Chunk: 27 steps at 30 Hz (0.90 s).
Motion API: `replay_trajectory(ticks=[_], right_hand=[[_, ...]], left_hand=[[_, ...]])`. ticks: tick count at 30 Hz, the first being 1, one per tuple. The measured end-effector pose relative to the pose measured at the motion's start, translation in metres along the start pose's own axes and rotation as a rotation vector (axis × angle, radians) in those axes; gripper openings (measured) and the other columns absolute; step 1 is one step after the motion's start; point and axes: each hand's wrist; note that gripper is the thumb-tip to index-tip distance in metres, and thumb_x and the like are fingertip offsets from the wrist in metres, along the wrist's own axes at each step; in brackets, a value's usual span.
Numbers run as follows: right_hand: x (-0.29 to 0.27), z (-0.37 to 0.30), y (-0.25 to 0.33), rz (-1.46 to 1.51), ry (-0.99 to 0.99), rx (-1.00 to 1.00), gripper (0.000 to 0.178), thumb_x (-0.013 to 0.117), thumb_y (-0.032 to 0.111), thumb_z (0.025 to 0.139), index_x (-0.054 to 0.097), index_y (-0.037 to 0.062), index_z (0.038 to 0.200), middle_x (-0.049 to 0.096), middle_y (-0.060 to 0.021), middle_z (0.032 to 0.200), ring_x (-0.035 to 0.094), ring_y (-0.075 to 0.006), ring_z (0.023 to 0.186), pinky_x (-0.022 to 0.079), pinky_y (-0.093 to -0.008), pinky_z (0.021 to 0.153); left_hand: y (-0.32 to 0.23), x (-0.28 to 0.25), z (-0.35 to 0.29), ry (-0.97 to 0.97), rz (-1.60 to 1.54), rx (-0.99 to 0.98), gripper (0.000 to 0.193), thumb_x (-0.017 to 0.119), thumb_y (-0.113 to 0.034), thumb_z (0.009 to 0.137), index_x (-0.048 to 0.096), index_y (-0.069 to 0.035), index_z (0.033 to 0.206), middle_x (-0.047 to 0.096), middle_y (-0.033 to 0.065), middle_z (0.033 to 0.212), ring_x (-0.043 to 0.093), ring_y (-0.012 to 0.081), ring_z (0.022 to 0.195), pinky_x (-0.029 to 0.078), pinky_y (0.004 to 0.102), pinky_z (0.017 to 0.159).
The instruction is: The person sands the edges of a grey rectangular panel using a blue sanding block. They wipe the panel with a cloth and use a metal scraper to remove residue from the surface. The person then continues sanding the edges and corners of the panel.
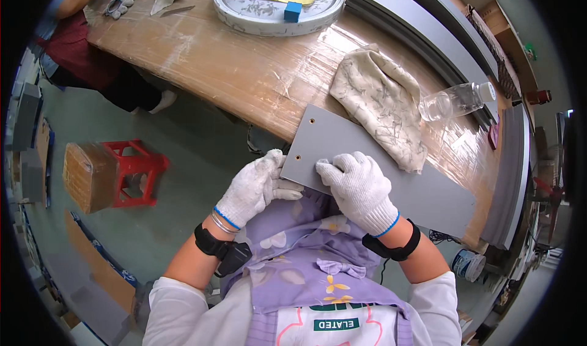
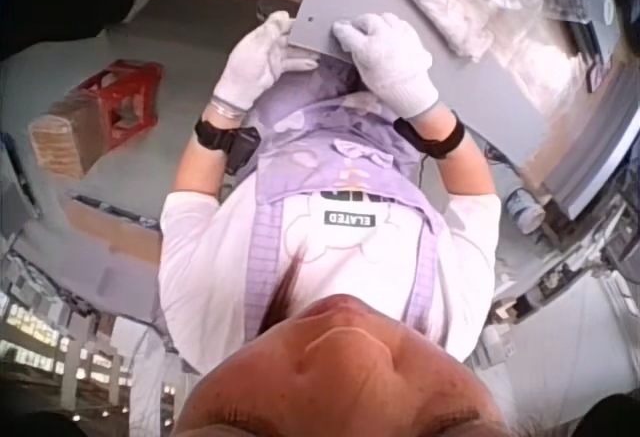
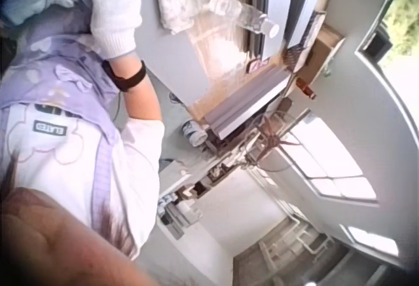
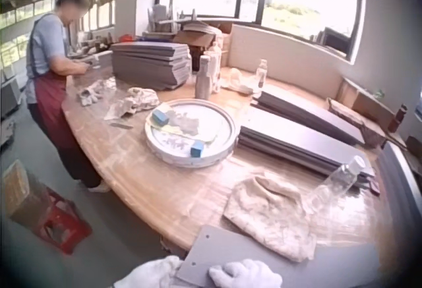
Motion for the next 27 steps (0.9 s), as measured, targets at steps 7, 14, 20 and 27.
replay_trajectory(ticks=[7,14,20,27], right_hand=[[-0.005,0.000,0.003,-0.108,0.144,-0.045,0.075,0.085,0.041,0.055,0.060,0.0158,0.122,0.058,-0.0051,0.103,0.057,-0.0266,0.099,0.046,-0.0414,0.087],[-0.010,-0.008,0.003,-0.085,0.146,-0.075,0.080,0.085,0.051,0.051,0.063,0.0135,0.119,0.059,-0.0044,0.100,0.058,-0.0270,0.096,0.047,-0.0423,0.085],[-0.004,0.007,0.009,-0.088,0.107,-0.027,0.068,0.085,0.041,0.056,0.065,0.0161,0.115,0.060,-0.0041,0.101,0.059,-0.0277,0.097,0.048,-0.0416,0.086],[-0.032,-0.026,-0.024,0.428,-0.209,0.207,0.024,0.069,0.002,0.078,0.071,0.0093,0.101,0.066,-0.0110,0.094,0.066,-0.0263,0.087,0.054,-0.0339,0.078]], left_hand=[[0.004,-0.007,0.003,0.082,0.011,0.035,0.039,0.048,-0.029,0.106,0.055,0.005,0.123,0.066,0.0165,0.115,0.071,0.0245,0.095,0.061,0.0362,0.083],[0.008,-0.010,0.003,0.083,-0.013,0.054,0.041,0.046,-0.030,0.106,0.056,0.005,0.122,0.066,0.0153,0.114,0.070,0.0241,0.094,0.061,0.0352,0.084],[0.008,-0.011,0.003,0.078,0.023,0.044,0.041,0.045,-0.033,0.106,0.056,0.004,0.120,0.066,0.0155,0.112,0.070,0.0243,0.095,0.061,0.0351,0.084],[0.007,-0.006,0.007,0.038,-0.012,0.051,0.038,0.041,-0.031,0.107,0.056,0.002,0.116,0.068,0.0156,0.103,0.072,0.0241,0.085,0.063,0.0363,0.075]])
Point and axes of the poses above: each hand's wrist, its own z-axis towards the middle knuckle, its own x-axis out of the palm, y = z × x
